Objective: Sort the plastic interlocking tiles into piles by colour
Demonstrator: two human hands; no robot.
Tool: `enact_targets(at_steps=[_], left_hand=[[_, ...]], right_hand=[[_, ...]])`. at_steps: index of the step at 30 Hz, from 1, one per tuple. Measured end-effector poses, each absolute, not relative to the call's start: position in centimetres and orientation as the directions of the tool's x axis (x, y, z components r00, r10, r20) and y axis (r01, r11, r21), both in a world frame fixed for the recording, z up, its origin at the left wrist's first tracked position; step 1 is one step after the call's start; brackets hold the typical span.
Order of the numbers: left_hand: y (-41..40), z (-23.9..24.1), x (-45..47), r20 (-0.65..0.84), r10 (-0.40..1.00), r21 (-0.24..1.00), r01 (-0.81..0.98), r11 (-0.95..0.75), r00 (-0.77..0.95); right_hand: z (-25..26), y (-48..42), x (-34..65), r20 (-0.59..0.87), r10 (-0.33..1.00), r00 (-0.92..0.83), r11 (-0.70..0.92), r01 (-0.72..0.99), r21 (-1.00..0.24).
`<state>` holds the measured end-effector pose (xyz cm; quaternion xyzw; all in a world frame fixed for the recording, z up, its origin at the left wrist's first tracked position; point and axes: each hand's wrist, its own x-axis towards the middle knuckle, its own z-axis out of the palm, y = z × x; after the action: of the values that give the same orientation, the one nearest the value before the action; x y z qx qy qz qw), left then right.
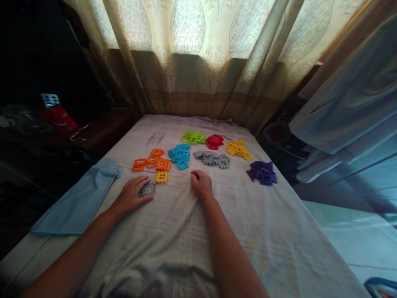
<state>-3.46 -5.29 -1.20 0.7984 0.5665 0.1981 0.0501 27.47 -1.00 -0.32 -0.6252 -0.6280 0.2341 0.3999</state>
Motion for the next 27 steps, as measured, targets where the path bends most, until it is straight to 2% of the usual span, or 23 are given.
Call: enact_targets(at_steps=[5, 8, 15, 19, 22, 27], left_hand=[[-5.5, -1.1, -3.3, 0.301, 0.920, 0.335, 0.875, -0.349, 0.251], [-5.6, -0.8, -3.0, 0.340, 0.905, 0.356, 0.856, -0.375, 0.255], [-4.7, 0.8, 2.0, 0.479, 0.794, 0.338, 0.756, -0.560, 0.374], [-3.7, 0.9, 4.4, 0.496, 0.751, 0.325, 0.710, -0.625, 0.435], [-2.7, 0.2, 3.5, 0.520, 0.758, 0.341, 0.718, -0.607, 0.395], [-1.0, -0.9, -0.4, 0.513, 0.847, 0.440, 0.804, -0.400, 0.140]], right_hand=[[-0.6, -2.4, 27.1, 0.231, 0.962, 0.146, 0.095, 0.617, -0.781], [-0.6, -3.0, 26.2, 0.196, 0.967, 0.163, 0.061, 0.597, -0.800], [-0.3, -4.1, 21.9, 0.091, 0.995, -0.038, 0.098, 0.233, -0.967], [-0.1, -3.8, 21.6, 0.103, 0.994, -0.034, 0.107, 0.129, -0.986], [0.4, -2.4, 24.4, 0.132, 0.989, 0.067, 0.120, 0.164, -0.979], [1.1, 1.8, 32.5, 0.200, 0.854, 0.481, 0.107, 0.214, -0.971]])
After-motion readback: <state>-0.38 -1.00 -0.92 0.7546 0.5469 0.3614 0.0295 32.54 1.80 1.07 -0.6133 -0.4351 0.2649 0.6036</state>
